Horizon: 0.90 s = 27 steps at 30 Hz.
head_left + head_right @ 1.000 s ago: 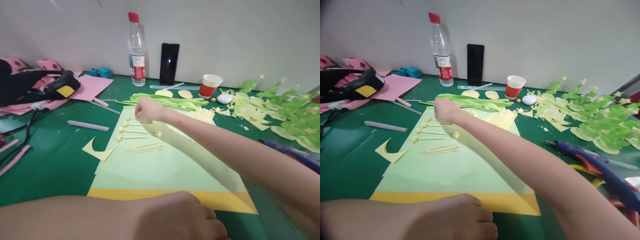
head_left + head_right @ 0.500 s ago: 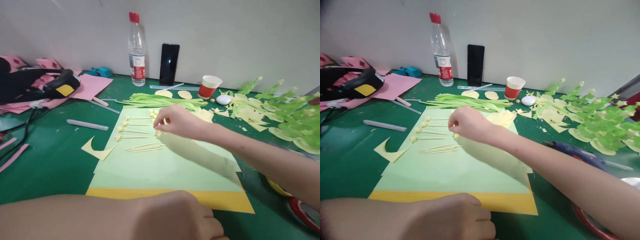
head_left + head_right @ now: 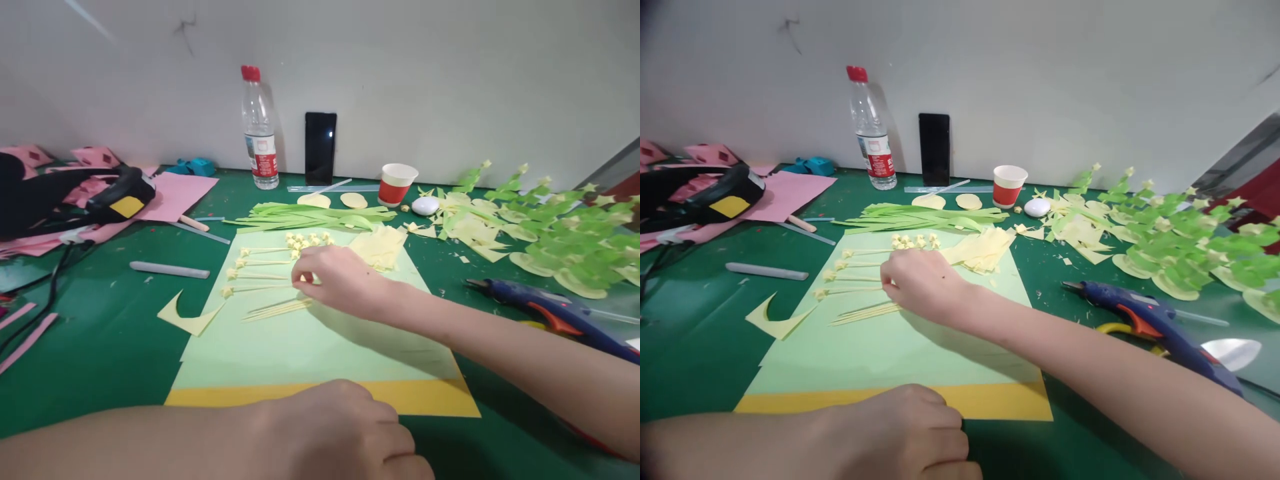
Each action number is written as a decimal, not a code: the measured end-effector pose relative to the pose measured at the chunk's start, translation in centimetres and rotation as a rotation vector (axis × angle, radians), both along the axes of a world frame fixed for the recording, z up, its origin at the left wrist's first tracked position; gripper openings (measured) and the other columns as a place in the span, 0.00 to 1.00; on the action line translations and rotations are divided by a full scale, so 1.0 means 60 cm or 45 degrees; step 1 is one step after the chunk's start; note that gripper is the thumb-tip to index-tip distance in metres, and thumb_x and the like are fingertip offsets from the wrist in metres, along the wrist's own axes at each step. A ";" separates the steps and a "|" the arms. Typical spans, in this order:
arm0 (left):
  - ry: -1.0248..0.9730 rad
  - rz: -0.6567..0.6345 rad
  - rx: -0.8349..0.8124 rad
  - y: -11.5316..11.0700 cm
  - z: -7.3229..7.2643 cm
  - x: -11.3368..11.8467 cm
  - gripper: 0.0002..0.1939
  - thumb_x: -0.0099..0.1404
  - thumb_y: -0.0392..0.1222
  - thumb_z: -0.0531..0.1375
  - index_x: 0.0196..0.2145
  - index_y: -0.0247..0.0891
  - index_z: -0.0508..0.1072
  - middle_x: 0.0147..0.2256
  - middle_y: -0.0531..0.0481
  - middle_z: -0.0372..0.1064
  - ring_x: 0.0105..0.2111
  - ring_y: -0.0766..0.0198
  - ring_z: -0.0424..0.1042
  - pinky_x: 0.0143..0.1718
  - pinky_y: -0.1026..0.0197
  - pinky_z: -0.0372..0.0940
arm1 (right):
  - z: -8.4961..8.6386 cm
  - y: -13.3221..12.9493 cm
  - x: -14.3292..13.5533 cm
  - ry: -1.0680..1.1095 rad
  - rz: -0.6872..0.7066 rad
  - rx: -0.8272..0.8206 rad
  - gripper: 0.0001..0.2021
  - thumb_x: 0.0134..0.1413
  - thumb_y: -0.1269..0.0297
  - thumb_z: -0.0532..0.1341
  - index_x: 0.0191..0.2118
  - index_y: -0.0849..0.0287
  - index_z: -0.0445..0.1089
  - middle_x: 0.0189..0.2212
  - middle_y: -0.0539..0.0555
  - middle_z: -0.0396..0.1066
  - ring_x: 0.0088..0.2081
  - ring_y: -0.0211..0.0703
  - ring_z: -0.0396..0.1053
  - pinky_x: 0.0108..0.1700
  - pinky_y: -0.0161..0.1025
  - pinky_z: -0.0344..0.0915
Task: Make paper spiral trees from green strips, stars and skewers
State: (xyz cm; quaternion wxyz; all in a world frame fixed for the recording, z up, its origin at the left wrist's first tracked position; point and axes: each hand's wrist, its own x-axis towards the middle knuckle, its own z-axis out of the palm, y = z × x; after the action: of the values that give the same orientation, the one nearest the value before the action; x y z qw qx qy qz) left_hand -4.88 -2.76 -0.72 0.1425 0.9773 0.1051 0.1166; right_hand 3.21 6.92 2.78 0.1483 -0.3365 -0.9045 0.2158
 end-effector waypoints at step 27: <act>-0.407 0.641 -1.429 0.022 0.031 0.034 0.13 0.59 0.43 0.56 0.20 0.37 0.66 0.21 0.56 0.62 0.21 0.70 0.59 0.23 0.69 0.56 | 0.028 -0.126 0.196 0.529 -0.596 -0.981 0.06 0.45 0.62 0.60 0.22 0.57 0.69 0.20 0.48 0.66 0.22 0.32 0.60 0.21 0.25 0.57</act>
State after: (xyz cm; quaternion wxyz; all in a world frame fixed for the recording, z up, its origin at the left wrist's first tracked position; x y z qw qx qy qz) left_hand -2.83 -1.41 1.12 0.6152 0.6698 0.3540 0.2181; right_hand 14.98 -0.65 4.45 0.2347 -0.5109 -0.6106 0.5577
